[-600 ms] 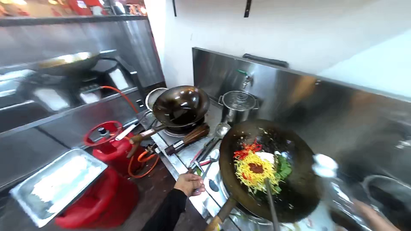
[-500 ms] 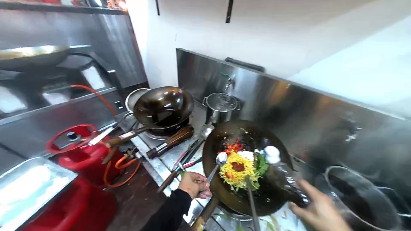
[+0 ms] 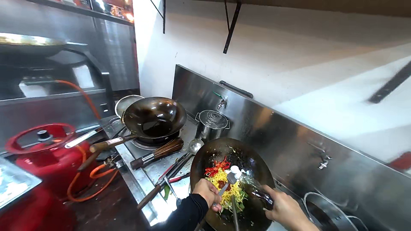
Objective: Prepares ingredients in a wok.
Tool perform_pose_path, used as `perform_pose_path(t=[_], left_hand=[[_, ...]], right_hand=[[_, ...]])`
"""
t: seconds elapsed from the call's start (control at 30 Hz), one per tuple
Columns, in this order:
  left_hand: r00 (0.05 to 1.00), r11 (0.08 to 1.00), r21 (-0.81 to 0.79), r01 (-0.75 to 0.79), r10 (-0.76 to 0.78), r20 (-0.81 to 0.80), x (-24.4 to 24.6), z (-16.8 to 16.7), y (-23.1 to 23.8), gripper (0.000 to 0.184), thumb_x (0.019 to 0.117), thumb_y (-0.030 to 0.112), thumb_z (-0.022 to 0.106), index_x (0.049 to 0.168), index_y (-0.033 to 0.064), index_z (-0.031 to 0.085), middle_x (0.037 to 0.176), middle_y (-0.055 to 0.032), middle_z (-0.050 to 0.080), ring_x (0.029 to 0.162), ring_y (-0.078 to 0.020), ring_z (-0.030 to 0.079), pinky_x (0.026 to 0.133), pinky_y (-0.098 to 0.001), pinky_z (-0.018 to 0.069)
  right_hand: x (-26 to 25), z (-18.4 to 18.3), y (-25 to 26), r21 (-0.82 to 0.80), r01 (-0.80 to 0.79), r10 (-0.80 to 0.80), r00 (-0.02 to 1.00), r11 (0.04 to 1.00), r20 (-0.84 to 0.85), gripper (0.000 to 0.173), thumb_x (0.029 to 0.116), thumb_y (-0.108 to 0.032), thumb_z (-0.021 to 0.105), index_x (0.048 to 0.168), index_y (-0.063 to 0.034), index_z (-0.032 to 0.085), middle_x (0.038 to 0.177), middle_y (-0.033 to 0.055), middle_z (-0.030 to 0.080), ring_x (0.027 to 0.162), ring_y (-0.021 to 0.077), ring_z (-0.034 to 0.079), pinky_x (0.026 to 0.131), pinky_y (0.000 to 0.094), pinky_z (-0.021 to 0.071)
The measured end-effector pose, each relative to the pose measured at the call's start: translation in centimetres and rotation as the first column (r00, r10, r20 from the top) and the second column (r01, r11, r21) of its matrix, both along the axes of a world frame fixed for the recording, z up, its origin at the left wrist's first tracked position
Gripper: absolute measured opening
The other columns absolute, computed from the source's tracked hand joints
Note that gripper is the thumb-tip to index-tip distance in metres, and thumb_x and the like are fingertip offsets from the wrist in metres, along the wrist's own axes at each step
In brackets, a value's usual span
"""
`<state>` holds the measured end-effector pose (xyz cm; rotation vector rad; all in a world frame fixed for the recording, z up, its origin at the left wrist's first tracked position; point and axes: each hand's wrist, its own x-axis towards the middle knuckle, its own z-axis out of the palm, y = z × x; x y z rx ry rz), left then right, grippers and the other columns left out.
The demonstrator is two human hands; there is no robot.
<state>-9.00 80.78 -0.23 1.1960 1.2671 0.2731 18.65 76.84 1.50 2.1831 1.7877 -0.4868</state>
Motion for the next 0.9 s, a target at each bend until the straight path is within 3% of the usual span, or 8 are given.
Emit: perform_pose_path(t=[0.23, 0.9], left_hand=[[0.999, 1.0, 0.006, 0.018, -0.018, -0.03, 0.0, -0.3, 0.6, 0.03, 0.0925, 0.0, 0.07, 0.122, -0.0058, 0.063, 0.103, -0.0158, 0.071, 0.081, -0.0169, 0.072, 0.081, -0.0314, 0.059], [0.999, 0.999, -0.013, -0.044, 0.044, 0.03, -0.9, -1.1, 1.0, 0.03, 0.0919, -0.001, 0.07, 0.12, -0.0067, 0.064, 0.099, -0.0144, 0.073, 0.08, -0.0156, 0.071, 0.081, -0.0308, 0.0583]], right_hand=[[-1.2, 0.6, 0.6, -0.064, -0.03, 0.036, 0.995, 0.998, 0.093, 0.075, 0.083, -0.032, 0.08, 0.151, -0.024, 0.049, 0.136, 0.0211, 0.061, 0.119, 0.0435, 0.062, 0.094, 0.0635, 0.0497], [-2.7, 1.9, 1.2, -0.085, -0.048, 0.061, 0.985, 0.995, 0.161, 0.07, 0.0831, -0.034, 0.08, 0.147, -0.0209, 0.053, 0.131, 0.0224, 0.064, 0.119, 0.0445, 0.062, 0.093, 0.065, 0.0494]])
